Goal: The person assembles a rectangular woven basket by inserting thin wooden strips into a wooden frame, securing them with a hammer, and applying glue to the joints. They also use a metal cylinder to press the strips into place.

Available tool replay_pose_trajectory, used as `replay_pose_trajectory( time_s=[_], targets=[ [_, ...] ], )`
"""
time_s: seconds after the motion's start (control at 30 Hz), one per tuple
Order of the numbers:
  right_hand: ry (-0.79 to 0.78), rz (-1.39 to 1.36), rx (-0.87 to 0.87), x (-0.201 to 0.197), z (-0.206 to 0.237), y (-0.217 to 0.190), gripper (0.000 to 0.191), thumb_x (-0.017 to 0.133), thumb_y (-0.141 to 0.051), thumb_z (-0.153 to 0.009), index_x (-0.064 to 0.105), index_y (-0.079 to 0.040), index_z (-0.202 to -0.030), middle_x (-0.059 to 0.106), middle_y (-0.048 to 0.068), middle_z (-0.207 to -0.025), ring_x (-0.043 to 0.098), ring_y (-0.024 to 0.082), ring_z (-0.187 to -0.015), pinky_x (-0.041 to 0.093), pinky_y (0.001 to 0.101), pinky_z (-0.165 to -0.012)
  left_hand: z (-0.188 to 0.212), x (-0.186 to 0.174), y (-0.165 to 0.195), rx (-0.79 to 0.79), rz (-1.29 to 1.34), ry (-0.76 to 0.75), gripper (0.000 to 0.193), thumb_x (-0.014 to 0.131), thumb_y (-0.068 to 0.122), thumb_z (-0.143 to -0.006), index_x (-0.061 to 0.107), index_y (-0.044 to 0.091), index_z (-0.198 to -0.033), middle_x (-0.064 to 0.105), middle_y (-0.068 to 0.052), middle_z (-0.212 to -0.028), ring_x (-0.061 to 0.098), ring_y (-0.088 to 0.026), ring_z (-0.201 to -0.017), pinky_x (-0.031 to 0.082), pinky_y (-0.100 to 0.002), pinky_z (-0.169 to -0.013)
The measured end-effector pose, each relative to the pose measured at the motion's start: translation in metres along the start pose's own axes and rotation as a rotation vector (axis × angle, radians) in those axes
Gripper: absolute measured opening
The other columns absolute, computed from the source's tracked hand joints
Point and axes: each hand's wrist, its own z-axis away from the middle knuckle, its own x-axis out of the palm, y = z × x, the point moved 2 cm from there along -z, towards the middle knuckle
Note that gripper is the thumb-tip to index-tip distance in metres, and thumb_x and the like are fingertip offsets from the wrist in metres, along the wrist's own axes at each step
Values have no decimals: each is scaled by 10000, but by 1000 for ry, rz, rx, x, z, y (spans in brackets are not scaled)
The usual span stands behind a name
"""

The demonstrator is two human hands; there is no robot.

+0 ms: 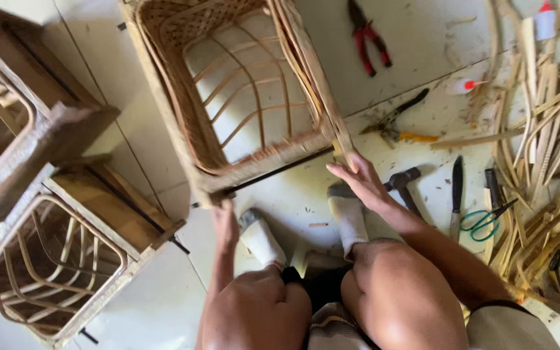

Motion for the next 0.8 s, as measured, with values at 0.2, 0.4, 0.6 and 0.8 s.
replay_pose_trajectory(
  time_s=[0.2, 0.4, 0.6, 0.8],
  targets=[
    [44, -69, -192, 3, 11, 70, 620, 742, -273, -913, 496, -39, -1431, 623, 134, -1322, 634, 231, -1175, 550, 370, -996, -1, 12, -49, 63, -196, -104, 631, 678, 403, -952, 551, -35, -1389, 608, -185, -1343, 566, -317, -1225, 452, -422, -1024],
    [513, 678, 32, -72, 76, 92, 662, 885, -327, -770, 590, -9, -1270, 607, 232, -1216, 599, 380, -1122, 495, 490, -941, 12, -45, -3, -284, -714, -458, 420, 698, 366, -904, 717, 110, -1236, 765, -150, -1151, 728, -286, -1056, 556, -389, -916],
    [510, 697, 66, -73, 81, 132, 480, 878, -351, -846, 619, -12, -1066, 661, 165, -998, 637, 313, -889, 537, 433, -777, -36, -79, 108, 304, -471, 58, 377, 586, 406, -1100, 680, 96, -1294, 748, -165, -1263, 772, -269, -1140, 656, -440, -966],
    [441, 276, -146, -103, 77, 98, 168, 710, -154, -1048, 635, -5, -1026, 635, 60, -777, 578, 138, -696, 502, 324, -668, -153, 6, 135, 342, -621, 48, 1142, 758, 476, -1004, -110, -12, -1564, 132, -348, -1653, 284, -503, -1480, 388, -609, -1076]
  ],
)
